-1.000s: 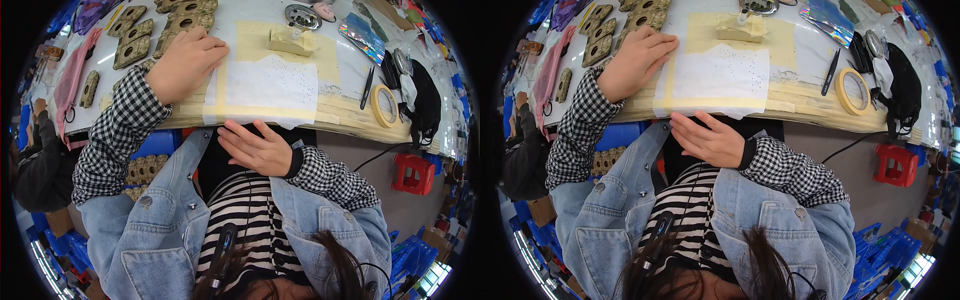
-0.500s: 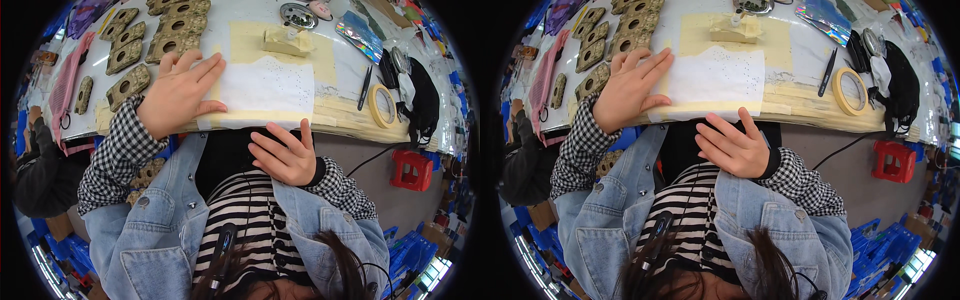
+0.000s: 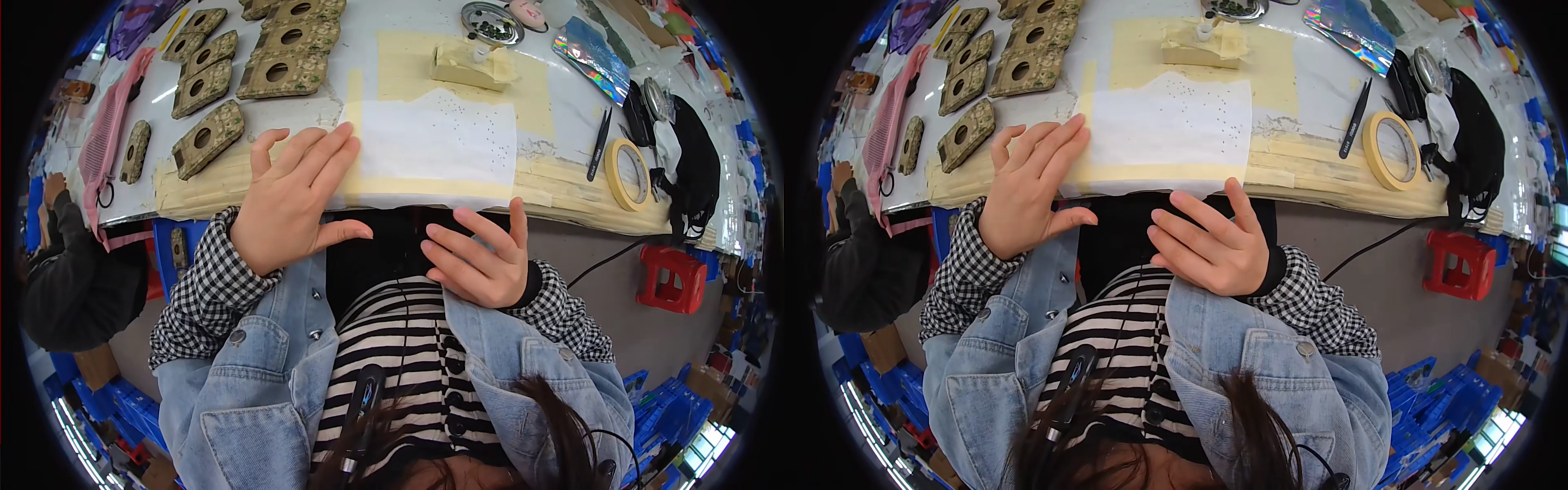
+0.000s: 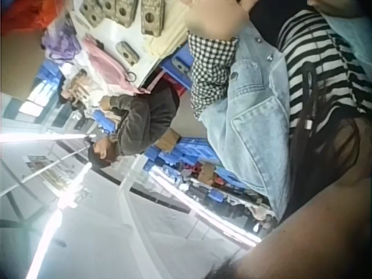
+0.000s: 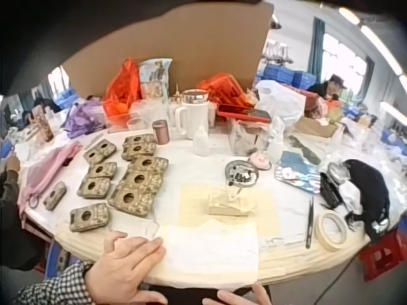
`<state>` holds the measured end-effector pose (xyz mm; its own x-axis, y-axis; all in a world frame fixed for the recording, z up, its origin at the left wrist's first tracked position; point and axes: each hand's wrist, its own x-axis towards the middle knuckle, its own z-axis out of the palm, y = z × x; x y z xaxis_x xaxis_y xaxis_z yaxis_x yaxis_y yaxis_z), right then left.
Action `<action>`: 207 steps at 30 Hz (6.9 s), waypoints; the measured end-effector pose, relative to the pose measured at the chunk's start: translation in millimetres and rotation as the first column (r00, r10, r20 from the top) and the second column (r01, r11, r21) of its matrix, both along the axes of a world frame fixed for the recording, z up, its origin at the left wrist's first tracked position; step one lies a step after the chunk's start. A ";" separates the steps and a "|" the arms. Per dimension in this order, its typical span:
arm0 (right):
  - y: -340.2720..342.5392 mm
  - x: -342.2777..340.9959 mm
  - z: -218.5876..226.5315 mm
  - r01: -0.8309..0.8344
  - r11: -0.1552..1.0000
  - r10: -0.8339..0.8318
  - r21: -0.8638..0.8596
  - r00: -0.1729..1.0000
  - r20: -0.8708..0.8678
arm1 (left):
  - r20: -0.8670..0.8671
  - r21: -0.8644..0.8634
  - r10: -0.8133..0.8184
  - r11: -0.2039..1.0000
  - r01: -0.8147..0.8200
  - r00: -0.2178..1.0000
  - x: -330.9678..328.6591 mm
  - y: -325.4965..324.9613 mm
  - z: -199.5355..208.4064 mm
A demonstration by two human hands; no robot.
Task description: Detailing toy tank hulls by applying tape and using tweezers.
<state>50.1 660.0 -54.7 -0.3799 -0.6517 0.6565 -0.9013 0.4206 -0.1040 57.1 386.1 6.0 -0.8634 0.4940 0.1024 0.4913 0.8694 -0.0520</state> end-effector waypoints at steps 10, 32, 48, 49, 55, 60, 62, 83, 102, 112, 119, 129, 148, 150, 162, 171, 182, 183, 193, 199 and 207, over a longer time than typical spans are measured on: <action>139.4 -60.1 61.3 0.581 0.802 -0.584 0.138 0.811 -0.024 | -0.197 0.120 0.026 0.993 -0.002 0.980 -3.4 15.0 5.4; 49.3 -32.9 53.4 0.121 0.982 -0.106 -0.144 0.989 0.107 | 0.101 0.937 -0.303 -0.291 -0.193 0.948 -10.0 156.1 -20.5; 48.7 -27.6 50.9 0.105 0.987 -0.088 -0.119 0.986 0.140 | 0.156 0.933 -0.298 -0.269 -0.240 0.942 -6.3 153.6 -22.4; 48.3 -27.0 52.2 0.107 0.987 -0.091 -0.116 0.986 0.139 | 0.156 0.930 -0.287 -0.280 -0.239 0.945 -5.3 154.2 -23.0; 47.9 -26.4 53.1 0.105 0.990 -0.091 -0.097 0.986 0.137 | 0.167 0.920 -0.307 -0.293 -0.260 0.937 -7.5 152.5 -22.0; 50.4 -24.9 52.9 0.091 0.992 -0.078 -0.089 0.987 0.140 | 0.140 0.984 -0.367 -0.055 -0.172 0.920 -6.9 141.4 -26.0; 52.2 -26.3 53.0 0.089 0.993 -0.080 -0.071 0.989 0.125 | 0.135 0.977 -0.383 -0.102 -0.187 0.914 -6.5 142.5 -28.0; 51.6 -18.6 61.9 0.044 0.999 -0.040 -0.025 0.989 0.141 | 0.050 0.997 -0.187 0.066 -0.038 0.981 -10.2 139.9 -27.5; 61.4 -8.8 62.5 -0.048 0.992 0.079 -0.115 0.956 0.281 | -0.588 0.691 -0.099 0.454 0.562 0.803 -12.3 130.7 -28.7; 90.0 -27.4 95.1 -0.033 0.994 0.012 0.104 0.980 0.199 | -0.410 0.873 0.138 0.344 0.345 0.901 -1.7 95.3 -11.5; 104.0 -46.4 110.2 0.142 0.977 -0.169 0.162 0.971 0.171 | -0.010 0.995 0.366 0.100 -0.029 0.931 -10.9 62.7 -10.8; 91.0 -66.4 126.2 0.394 0.889 -0.405 0.231 0.914 0.000 | 0.128 0.992 0.392 -0.032 -0.125 0.911 -19.0 27.2 -2.3; 131.8 -69.3 94.6 0.735 0.678 -0.726 -0.006 0.668 -0.164 | -0.166 0.943 -0.071 0.282 0.179 0.984 10.0 79.6 27.9; 136.6 -73.0 91.5 0.770 0.634 -0.772 -0.080 0.621 -0.135 | -0.319 0.832 -0.259 0.384 0.400 0.912 6.9 82.3 25.7; 165.2 -105.3 68.0 0.582 0.740 -0.435 -0.338 0.797 0.419 | -0.496 0.659 -0.380 0.421 0.624 0.781 3.0 105.5 21.5; 174.7 -107.8 66.0 0.653 0.697 -0.491 -0.297 0.736 0.466 | -0.527 0.572 -0.517 0.371 0.732 0.674 2.8 117.8 11.7; 173.4 -115.3 74.9 0.611 0.779 -0.627 0.138 0.763 0.158 | -0.106 0.762 -0.469 0.528 0.375 0.877 -3.0 98.1 39.0; 165.0 -112.5 69.9 0.588 0.789 -0.601 0.175 0.799 0.022 | -0.106 0.770 -0.447 0.528 0.357 0.888 -4.4 99.5 42.2; 124.8 -74.3 78.6 0.376 0.921 -0.389 0.106 0.904 0.179 | -0.019 0.781 -0.349 0.579 0.232 0.937 -8.1 109.6 43.6; 57.5 -27.1 108.1 -0.070 0.989 0.128 -0.129 0.839 0.529 | -0.192 0.708 -0.342 0.600 0.371 0.920 -15.2 133.4 34.7; 61.3 -19.8 107.5 0.073 0.990 0.003 -0.120 0.845 0.535 | -0.450 0.603 -0.119 0.690 0.400 0.885 -24.8 133.2 25.1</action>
